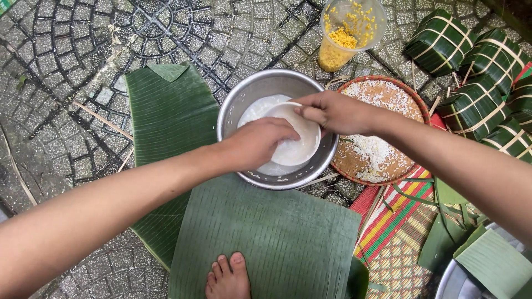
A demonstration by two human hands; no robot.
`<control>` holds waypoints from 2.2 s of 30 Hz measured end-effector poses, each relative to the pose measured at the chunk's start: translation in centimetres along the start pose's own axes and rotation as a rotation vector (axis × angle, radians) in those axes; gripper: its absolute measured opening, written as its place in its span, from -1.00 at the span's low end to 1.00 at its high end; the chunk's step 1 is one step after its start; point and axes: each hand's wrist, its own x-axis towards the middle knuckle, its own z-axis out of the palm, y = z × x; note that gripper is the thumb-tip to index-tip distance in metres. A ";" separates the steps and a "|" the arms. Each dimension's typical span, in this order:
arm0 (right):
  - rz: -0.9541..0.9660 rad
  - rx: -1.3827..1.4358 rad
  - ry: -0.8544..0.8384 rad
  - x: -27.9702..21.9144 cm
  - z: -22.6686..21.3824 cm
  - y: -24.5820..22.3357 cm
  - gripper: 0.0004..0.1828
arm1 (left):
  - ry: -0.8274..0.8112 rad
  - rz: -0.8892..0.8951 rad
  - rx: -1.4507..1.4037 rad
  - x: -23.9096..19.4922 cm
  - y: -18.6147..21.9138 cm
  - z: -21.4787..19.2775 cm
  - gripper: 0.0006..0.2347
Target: Adding sticky rice to banana leaves to prepare traditional cakes
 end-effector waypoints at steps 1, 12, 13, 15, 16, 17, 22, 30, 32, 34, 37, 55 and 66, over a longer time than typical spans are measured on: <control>-0.001 0.000 0.000 -0.3 -0.5 -0.3 -0.44 | 0.000 0.000 0.001 -0.4 0.2 -0.8 -0.71; -0.237 -0.191 0.132 -2.2 -3.6 -2.9 -0.48 | 0.158 0.451 0.695 -2.6 0.0 0.0 -0.49; -0.239 -0.191 0.133 -1.8 -3.8 -2.7 -0.48 | 0.158 0.450 0.696 -2.1 -0.3 0.5 -0.49; -0.342 -0.319 0.214 -1.0 -4.0 -2.1 -0.49 | 0.178 0.331 0.782 -1.1 -1.0 1.6 -0.44; -0.342 -0.319 0.214 -1.0 -4.0 -2.2 -0.49 | 0.177 0.331 0.782 -0.6 -1.4 1.7 -0.44; -0.356 -0.315 0.230 -0.9 -4.0 -2.3 -0.50 | 0.217 0.316 0.815 -0.2 -1.7 1.8 -0.54; -0.396 -0.252 0.245 -1.0 -4.3 -2.7 -0.48 | 0.239 0.253 0.928 1.0 -2.4 1.8 -0.74; -0.500 -0.397 0.301 -1.9 -4.6 -3.4 -0.50 | 0.275 0.275 0.958 1.6 -3.1 1.4 -0.58; -0.536 -0.441 0.312 -1.8 -4.6 -3.3 -0.50 | 0.270 0.277 0.986 1.5 -2.9 1.1 -0.59; -0.570 -0.486 0.324 -1.8 -4.6 -3.2 -0.50 | 0.265 0.279 1.012 1.5 -2.7 0.8 -0.60; -0.717 -0.541 0.336 -1.9 -4.7 -3.2 -0.51 | 0.306 0.309 1.109 1.5 -2.4 0.5 -0.59; -0.872 -1.078 0.626 -4.6 -2.0 -3.9 -0.43 | 0.435 0.179 1.218 1.8 -3.2 2.0 -0.59; -0.752 -1.269 0.718 -6.0 1.5 -2.6 -0.27 | 0.286 0.077 1.244 1.7 -5.7 6.5 -0.42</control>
